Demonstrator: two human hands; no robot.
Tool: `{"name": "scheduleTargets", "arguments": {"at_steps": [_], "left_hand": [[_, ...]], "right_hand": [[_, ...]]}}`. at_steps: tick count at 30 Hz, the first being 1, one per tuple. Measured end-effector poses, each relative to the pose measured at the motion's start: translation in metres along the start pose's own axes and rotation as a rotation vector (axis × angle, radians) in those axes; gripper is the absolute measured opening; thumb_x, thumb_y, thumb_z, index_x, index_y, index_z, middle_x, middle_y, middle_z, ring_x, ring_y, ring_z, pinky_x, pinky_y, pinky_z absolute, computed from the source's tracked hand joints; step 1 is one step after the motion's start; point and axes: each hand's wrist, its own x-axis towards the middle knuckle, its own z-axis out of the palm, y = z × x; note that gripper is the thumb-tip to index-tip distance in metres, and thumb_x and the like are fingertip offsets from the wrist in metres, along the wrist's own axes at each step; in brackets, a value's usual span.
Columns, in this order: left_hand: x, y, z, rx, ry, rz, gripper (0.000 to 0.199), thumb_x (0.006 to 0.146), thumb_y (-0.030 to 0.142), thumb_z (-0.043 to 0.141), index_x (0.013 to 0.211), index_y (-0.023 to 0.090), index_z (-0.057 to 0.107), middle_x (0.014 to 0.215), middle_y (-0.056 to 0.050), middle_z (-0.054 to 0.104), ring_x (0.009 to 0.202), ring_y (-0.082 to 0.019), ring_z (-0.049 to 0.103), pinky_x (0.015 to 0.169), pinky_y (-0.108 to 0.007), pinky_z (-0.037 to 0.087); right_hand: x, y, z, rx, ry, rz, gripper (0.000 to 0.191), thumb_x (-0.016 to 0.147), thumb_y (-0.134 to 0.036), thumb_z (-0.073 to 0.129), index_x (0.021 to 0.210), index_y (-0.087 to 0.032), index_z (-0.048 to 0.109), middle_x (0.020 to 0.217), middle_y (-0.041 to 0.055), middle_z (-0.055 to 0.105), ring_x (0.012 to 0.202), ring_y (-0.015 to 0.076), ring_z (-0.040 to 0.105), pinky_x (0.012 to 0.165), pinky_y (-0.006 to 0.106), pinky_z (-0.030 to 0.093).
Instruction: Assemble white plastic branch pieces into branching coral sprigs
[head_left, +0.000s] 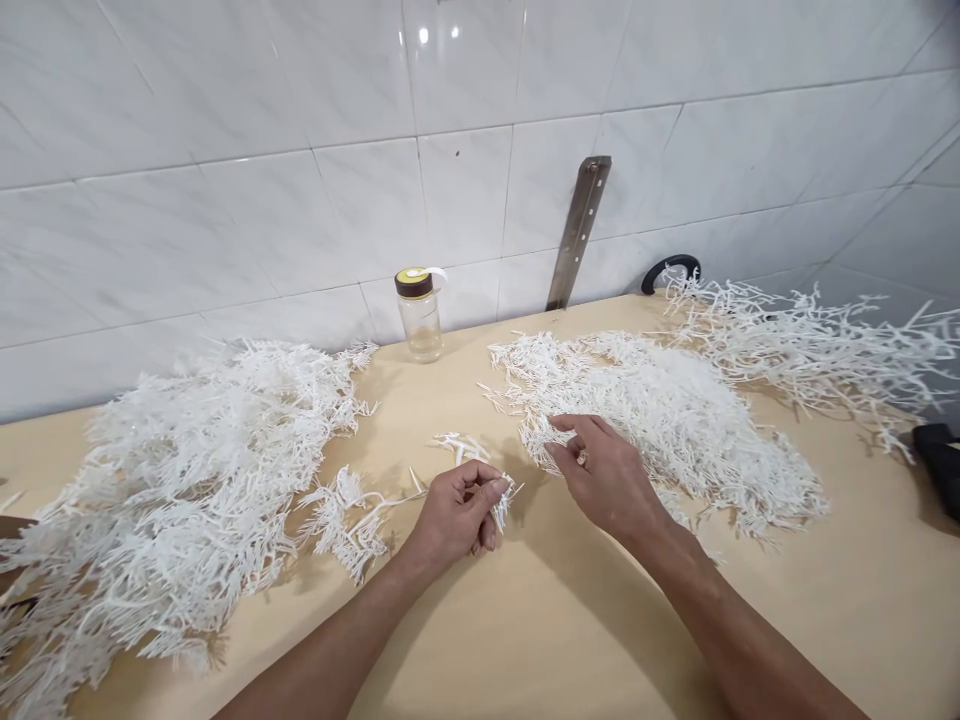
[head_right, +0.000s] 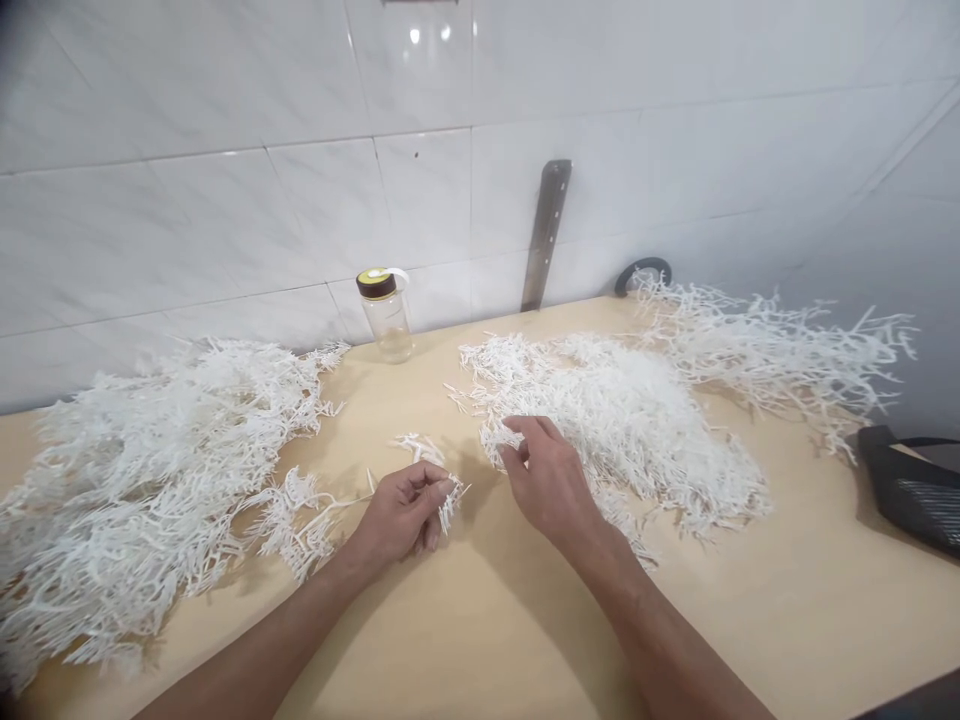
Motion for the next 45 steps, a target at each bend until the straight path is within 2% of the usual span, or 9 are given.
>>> {"name": "scheduleTargets", "arguments": {"at_steps": [4,7,19,24,29,33,37,41,45], "left_hand": [[0.000,0.001,0.004,-0.046,0.056,0.025,0.043,0.079,0.058,0.065,0.085,0.016,0.058,0.042,0.004,0.056,0.031,-0.009,0.046,0.032,-0.017,0.034],[0.000,0.001,0.004,-0.056,0.072,0.026,0.044,0.079,0.058,0.065,0.085,0.016,0.058,0.043,0.003,0.058,0.032,-0.009,0.049,0.033,-0.017,0.037],[0.002,-0.003,0.003,-0.030,0.090,0.025,0.037,0.082,0.052,0.063,0.083,0.015,0.061,0.046,0.003,0.056,0.035,-0.010,0.048,0.035,-0.019,0.038],[0.000,-0.005,0.003,0.149,0.166,0.183,0.027,0.087,0.041,0.059,0.078,0.016,0.061,0.052,0.003,0.054,0.042,-0.008,0.047,0.044,-0.019,0.038],[0.001,-0.006,-0.002,0.340,0.094,0.271,0.024,0.091,0.035,0.052,0.076,0.017,0.055,0.059,0.002,0.052,0.053,-0.010,0.046,0.052,-0.022,0.037],[0.004,-0.004,-0.003,0.413,0.084,0.306,0.024,0.091,0.032,0.050,0.071,0.018,0.051,0.062,0.002,0.050,0.058,-0.011,0.043,0.055,-0.023,0.035],[0.003,-0.004,-0.002,0.306,0.041,0.265,0.026,0.090,0.037,0.053,0.071,0.018,0.051,0.060,0.003,0.050,0.055,-0.010,0.044,0.053,-0.022,0.035],[0.001,-0.005,-0.002,0.117,0.064,0.159,0.031,0.087,0.047,0.056,0.075,0.018,0.053,0.049,0.006,0.046,0.044,-0.008,0.042,0.046,-0.020,0.034],[0.004,-0.003,-0.002,0.022,0.129,0.094,0.036,0.084,0.053,0.059,0.080,0.018,0.056,0.043,0.006,0.050,0.034,-0.007,0.038,0.038,-0.018,0.031]], "right_hand": [[-0.009,-0.021,0.003,0.246,-0.215,0.012,0.026,0.093,-0.040,0.052,0.105,-0.022,0.066,0.094,0.0066,0.069,0.075,0.0195,0.063,0.066,0.033,0.049],[-0.014,-0.029,0.011,0.282,-0.298,-0.017,0.023,0.093,-0.038,0.054,0.100,-0.023,0.069,0.094,0.0049,0.070,0.070,0.0168,0.062,0.063,0.031,0.050],[-0.015,-0.034,0.016,0.201,-0.280,-0.026,0.018,0.091,-0.030,0.053,0.084,-0.022,0.067,0.073,0.0003,0.065,0.062,0.0144,0.057,0.057,0.027,0.045],[-0.017,-0.034,0.015,0.117,-0.261,-0.081,0.013,0.089,-0.022,0.052,0.080,-0.021,0.062,0.076,0.0001,0.064,0.058,0.0127,0.053,0.056,0.027,0.041],[-0.019,-0.031,0.017,0.017,-0.273,-0.133,0.015,0.090,-0.019,0.051,0.077,-0.020,0.059,0.078,0.0007,0.062,0.061,0.0131,0.053,0.057,0.026,0.038],[-0.022,-0.028,0.029,-0.104,-0.210,-0.181,0.014,0.090,-0.018,0.051,0.078,-0.019,0.058,0.078,0.0015,0.061,0.060,0.0139,0.053,0.058,0.027,0.037],[-0.016,-0.018,0.035,-0.205,-0.091,-0.157,0.015,0.089,-0.016,0.049,0.075,-0.018,0.055,0.075,0.0030,0.059,0.057,0.0142,0.050,0.055,0.027,0.035],[0.001,0.004,0.016,-0.226,0.157,-0.006,0.011,0.083,-0.017,0.055,0.072,-0.019,0.054,0.070,0.0028,0.058,0.060,0.0163,0.053,0.059,0.029,0.040],[0.008,0.009,-0.004,-0.113,0.293,0.055,0.011,0.083,-0.024,0.059,0.092,-0.017,0.061,0.079,0.0043,0.063,0.058,0.0154,0.055,0.059,0.030,0.044]]}}
